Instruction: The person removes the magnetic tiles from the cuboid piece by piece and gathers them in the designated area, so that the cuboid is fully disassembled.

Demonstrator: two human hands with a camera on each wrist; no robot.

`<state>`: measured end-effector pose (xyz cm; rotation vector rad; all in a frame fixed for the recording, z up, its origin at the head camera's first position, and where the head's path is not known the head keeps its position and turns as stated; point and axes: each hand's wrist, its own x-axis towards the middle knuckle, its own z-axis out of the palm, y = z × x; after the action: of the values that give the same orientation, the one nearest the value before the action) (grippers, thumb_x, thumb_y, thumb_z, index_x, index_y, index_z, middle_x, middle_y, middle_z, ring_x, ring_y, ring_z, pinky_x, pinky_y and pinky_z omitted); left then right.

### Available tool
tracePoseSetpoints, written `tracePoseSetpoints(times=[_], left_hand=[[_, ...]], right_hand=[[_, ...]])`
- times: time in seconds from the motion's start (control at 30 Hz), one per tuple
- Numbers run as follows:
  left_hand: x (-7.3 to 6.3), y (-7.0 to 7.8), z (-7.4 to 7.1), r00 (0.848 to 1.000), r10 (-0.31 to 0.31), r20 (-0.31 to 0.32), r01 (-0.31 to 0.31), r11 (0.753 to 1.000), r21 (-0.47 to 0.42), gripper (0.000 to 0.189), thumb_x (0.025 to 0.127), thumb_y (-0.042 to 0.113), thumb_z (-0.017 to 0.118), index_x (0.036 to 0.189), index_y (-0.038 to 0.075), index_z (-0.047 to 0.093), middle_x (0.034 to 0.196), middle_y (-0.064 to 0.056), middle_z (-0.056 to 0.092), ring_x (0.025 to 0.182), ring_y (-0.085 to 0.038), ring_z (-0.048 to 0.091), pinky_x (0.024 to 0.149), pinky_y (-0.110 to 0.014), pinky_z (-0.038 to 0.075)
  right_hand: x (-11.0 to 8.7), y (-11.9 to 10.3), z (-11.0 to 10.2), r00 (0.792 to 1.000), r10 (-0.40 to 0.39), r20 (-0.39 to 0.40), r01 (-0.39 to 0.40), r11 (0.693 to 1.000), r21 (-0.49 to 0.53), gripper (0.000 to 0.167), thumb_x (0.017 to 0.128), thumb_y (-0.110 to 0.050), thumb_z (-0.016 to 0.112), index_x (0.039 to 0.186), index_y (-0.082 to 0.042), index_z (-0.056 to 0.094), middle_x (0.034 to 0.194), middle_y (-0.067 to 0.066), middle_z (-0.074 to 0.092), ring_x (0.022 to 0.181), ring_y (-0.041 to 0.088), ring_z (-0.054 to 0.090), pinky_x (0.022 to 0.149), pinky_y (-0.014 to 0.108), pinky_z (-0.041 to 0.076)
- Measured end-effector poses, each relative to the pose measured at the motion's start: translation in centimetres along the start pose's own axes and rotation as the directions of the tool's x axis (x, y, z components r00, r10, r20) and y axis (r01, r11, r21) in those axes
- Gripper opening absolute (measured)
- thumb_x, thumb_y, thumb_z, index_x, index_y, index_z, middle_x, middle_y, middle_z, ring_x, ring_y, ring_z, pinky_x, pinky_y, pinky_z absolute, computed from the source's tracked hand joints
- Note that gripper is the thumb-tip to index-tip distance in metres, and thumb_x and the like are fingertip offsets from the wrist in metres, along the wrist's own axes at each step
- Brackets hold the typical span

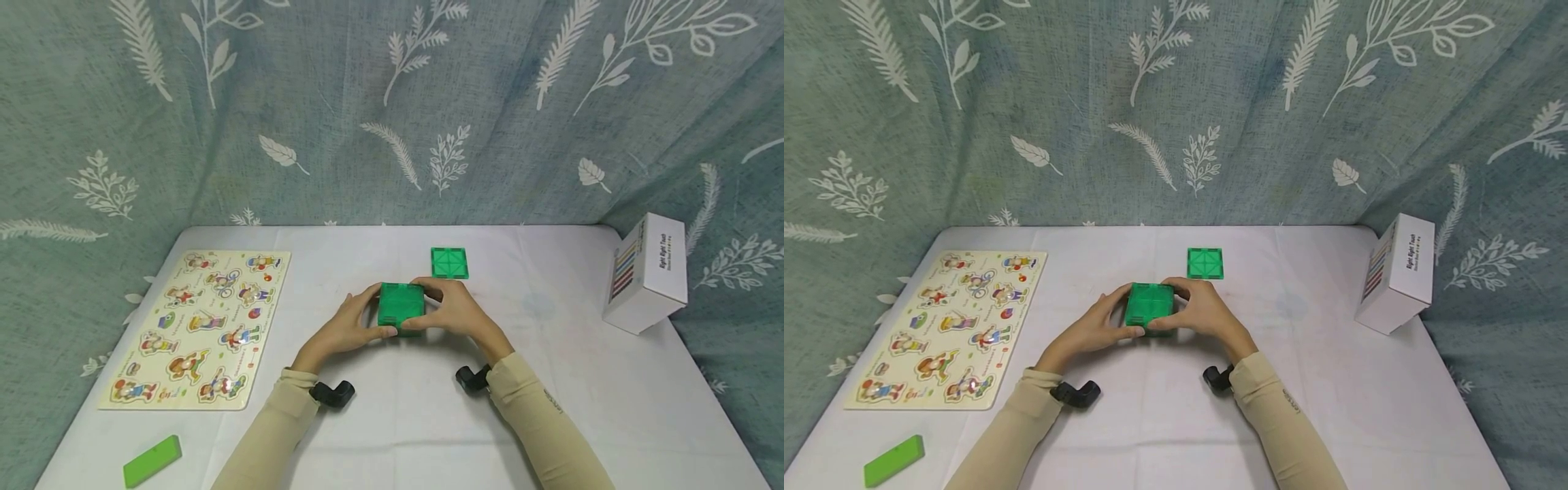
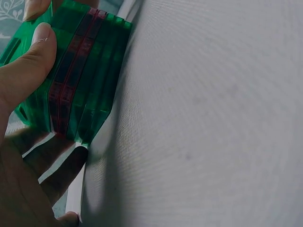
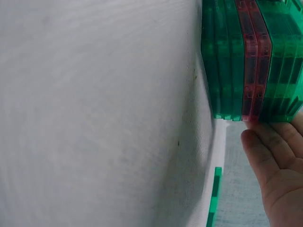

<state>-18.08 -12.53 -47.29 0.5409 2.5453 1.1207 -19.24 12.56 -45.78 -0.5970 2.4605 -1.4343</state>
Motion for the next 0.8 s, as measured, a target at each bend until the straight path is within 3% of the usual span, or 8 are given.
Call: tracePoseSetpoints(times=[0.8], left_hand=[[0.05, -0.08, 0.12, 1.000, -0.001, -0.010, 0.001, 1.000, -0.020, 0.096, 0.085, 0.047, 0.078, 0.159, 0.015, 0.027, 0.163, -0.009, 0.036, 0.156, -0.033, 0.022, 0.130, -0.059, -0.001]], right_hand=[[-0.22, -0.04, 0.22, 0.999, 0.017, -0.034, -0.015, 0.998, 0.058, 0.077, 0.074, -0.027, 0.090, 0.141, -0.009, 0.055, 0.144, 0.014, 0.057, 0.135, 0.036, 0.056, 0.115, 0.048, 0.047]])
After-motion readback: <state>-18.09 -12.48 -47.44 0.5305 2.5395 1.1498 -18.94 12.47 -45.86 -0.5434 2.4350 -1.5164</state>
